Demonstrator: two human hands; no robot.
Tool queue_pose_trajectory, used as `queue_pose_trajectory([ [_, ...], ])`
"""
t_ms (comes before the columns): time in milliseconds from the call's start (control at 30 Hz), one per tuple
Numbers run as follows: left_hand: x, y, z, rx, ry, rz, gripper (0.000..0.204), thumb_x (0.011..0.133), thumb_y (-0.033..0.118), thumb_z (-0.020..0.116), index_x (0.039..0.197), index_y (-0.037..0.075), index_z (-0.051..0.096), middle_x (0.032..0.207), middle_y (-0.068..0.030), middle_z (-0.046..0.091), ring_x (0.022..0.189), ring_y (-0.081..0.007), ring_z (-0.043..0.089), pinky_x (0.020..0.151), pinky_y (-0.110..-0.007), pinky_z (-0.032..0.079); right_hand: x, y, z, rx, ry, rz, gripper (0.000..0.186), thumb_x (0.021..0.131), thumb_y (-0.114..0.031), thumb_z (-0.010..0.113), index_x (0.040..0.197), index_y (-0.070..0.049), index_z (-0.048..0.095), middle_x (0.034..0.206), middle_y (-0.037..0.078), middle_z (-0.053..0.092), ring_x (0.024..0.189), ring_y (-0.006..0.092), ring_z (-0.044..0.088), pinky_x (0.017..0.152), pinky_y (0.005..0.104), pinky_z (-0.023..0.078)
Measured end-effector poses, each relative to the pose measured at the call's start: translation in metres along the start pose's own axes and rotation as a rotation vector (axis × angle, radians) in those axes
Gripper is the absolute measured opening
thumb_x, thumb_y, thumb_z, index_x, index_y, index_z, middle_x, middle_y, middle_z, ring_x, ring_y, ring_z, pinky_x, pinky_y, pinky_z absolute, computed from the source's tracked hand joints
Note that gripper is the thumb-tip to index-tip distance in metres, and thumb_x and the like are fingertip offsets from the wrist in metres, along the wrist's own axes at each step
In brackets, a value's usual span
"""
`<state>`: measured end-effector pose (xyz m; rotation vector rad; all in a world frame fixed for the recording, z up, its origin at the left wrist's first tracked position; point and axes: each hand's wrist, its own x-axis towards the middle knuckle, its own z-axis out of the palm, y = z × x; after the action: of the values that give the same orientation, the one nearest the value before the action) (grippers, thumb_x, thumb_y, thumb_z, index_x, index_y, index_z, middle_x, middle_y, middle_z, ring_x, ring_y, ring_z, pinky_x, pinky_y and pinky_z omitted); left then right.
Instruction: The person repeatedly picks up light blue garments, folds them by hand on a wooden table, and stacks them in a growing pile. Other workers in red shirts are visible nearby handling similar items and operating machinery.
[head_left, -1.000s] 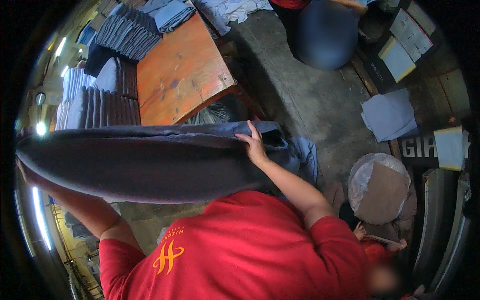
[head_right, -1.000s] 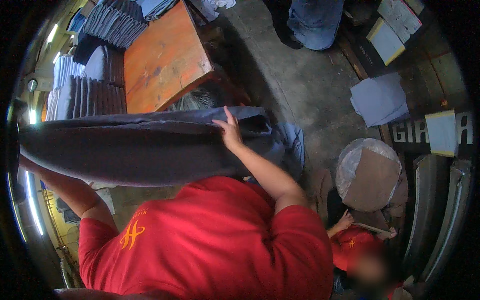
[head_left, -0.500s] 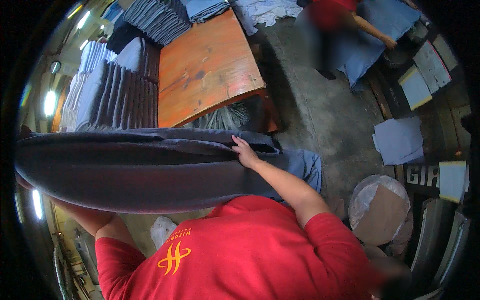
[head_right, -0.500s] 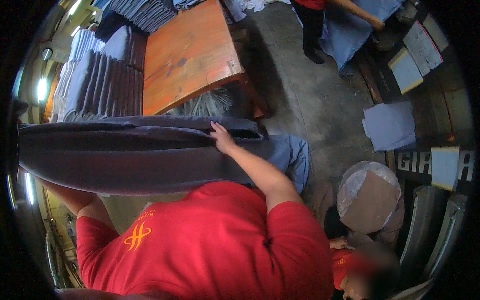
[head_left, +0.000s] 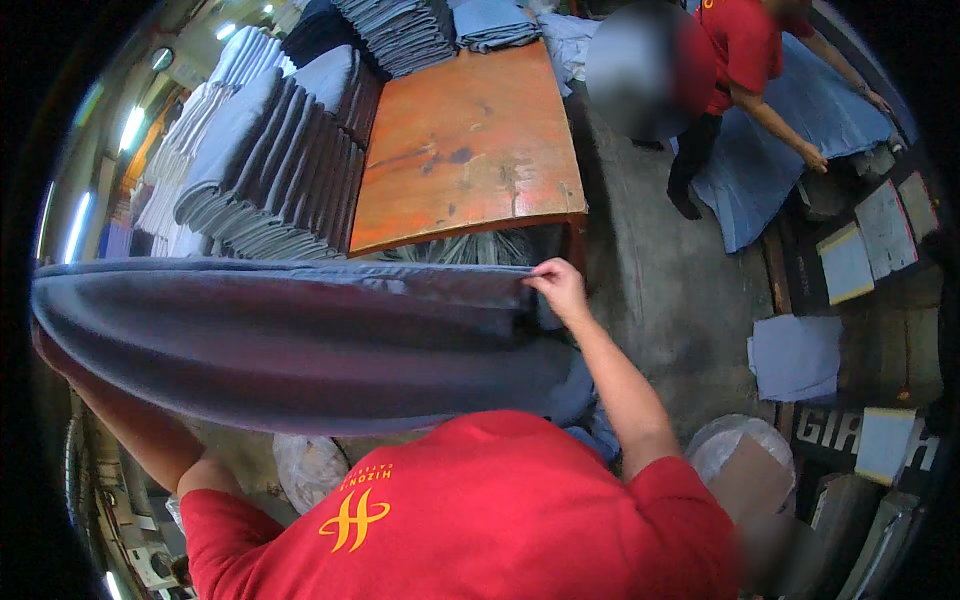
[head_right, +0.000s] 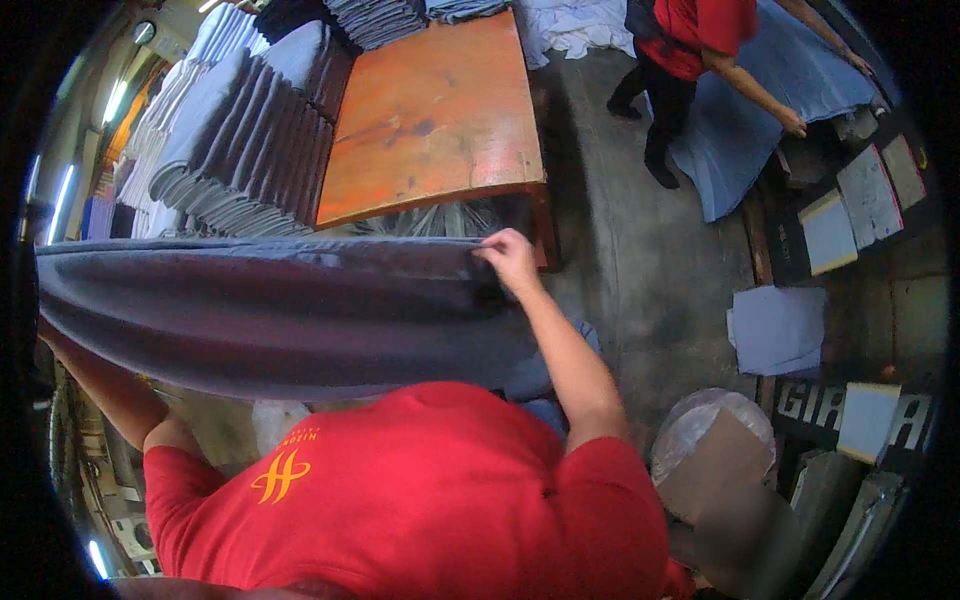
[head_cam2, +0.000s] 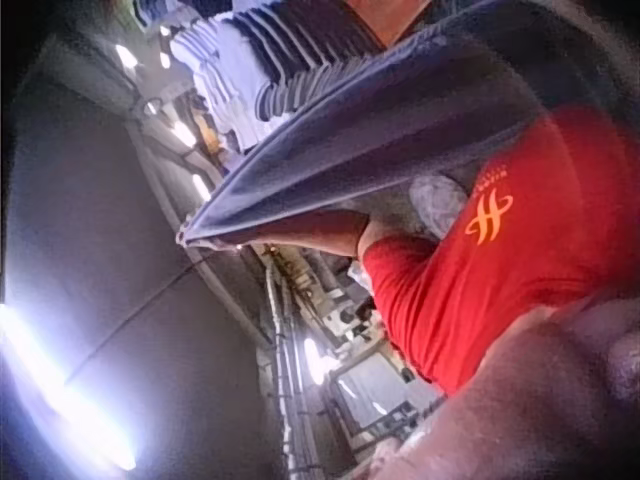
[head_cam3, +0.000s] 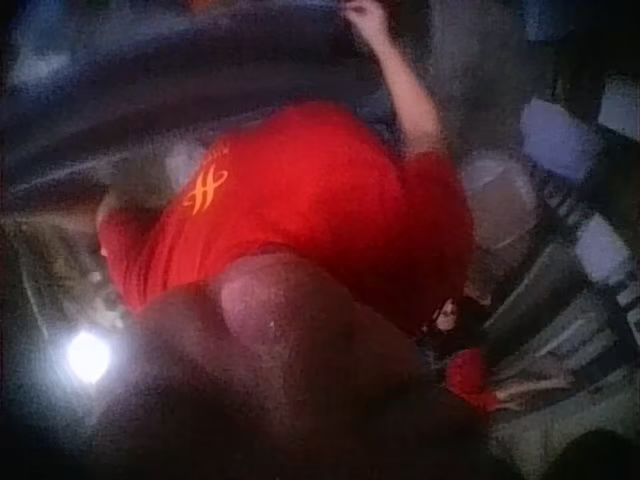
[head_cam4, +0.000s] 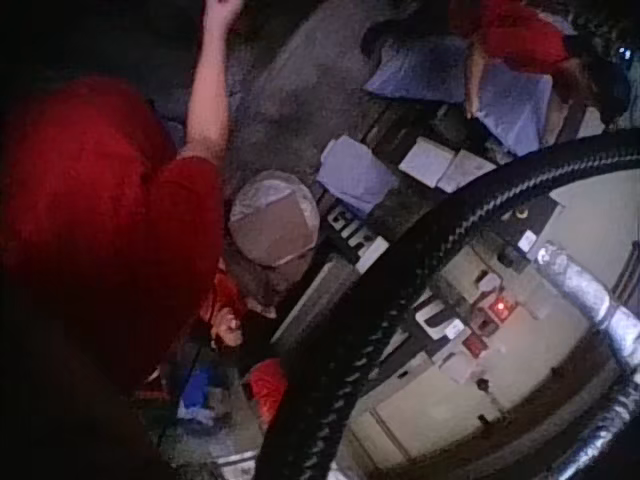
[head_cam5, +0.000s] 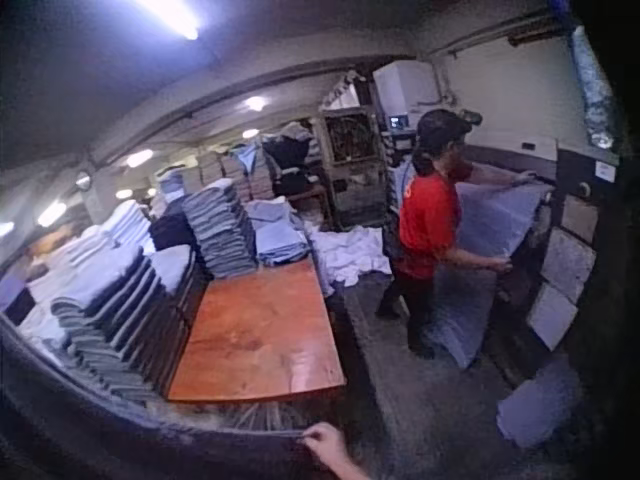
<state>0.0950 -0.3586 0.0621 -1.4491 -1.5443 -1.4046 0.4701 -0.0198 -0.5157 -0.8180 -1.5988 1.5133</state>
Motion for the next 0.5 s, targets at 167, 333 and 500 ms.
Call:
queue_pose_trajectory([
  [167, 0.012, -0.113, -0.103, 0.265, -0.073, -0.349, 0.037, 0.096, 0.028, 0.047, 0.124, 0.004, 0.052, 0.115, -0.0089, 0.057, 0.102, -0.0204, 0.055, 0.091, -0.033, 0.043, -0.035, -0.063, -0.041, -0.206, -0.172, -0.148, 0.018, 0.085, -0.009, 0.063, 0.102, -0.005, 0.059, 0.084, 0.009, 0.061, 0.077, 0.0212, 0.061, 0.072, 0.0334, 0.048],
  [333, -0.084, -0.218, -0.156, -0.253, 0.056, -0.909, 0.042, 0.096, 0.037, 0.054, 0.124, 0.006, 0.052, 0.111, -0.0039, 0.058, 0.100, -0.0171, 0.055, 0.089, -0.033, 0.043, 0.002, -0.109, -0.011, -0.142, -0.285, 0.077, 0.016, 0.091, -0.015, 0.054, 0.099, -0.002, 0.060, 0.095, 0.010, 0.065, 0.084, 0.0213, 0.063, 0.075, 0.0359, 0.047],
  [500, -0.290, -0.247, -0.116, 0.864, -0.179, -0.713, 0.032, 0.094, 0.026, 0.052, 0.111, -0.001, 0.059, 0.110, -0.0185, 0.063, 0.104, -0.0299, 0.059, 0.091, -0.037, 0.043, 0.090, -0.182, 0.005, 0.719, -0.224, 0.562, 0.023, 0.094, -0.010, 0.045, 0.104, 0.006, 0.058, 0.096, 0.015, 0.066, 0.086, 0.0247, 0.066, 0.079, 0.0390, 0.055],
])
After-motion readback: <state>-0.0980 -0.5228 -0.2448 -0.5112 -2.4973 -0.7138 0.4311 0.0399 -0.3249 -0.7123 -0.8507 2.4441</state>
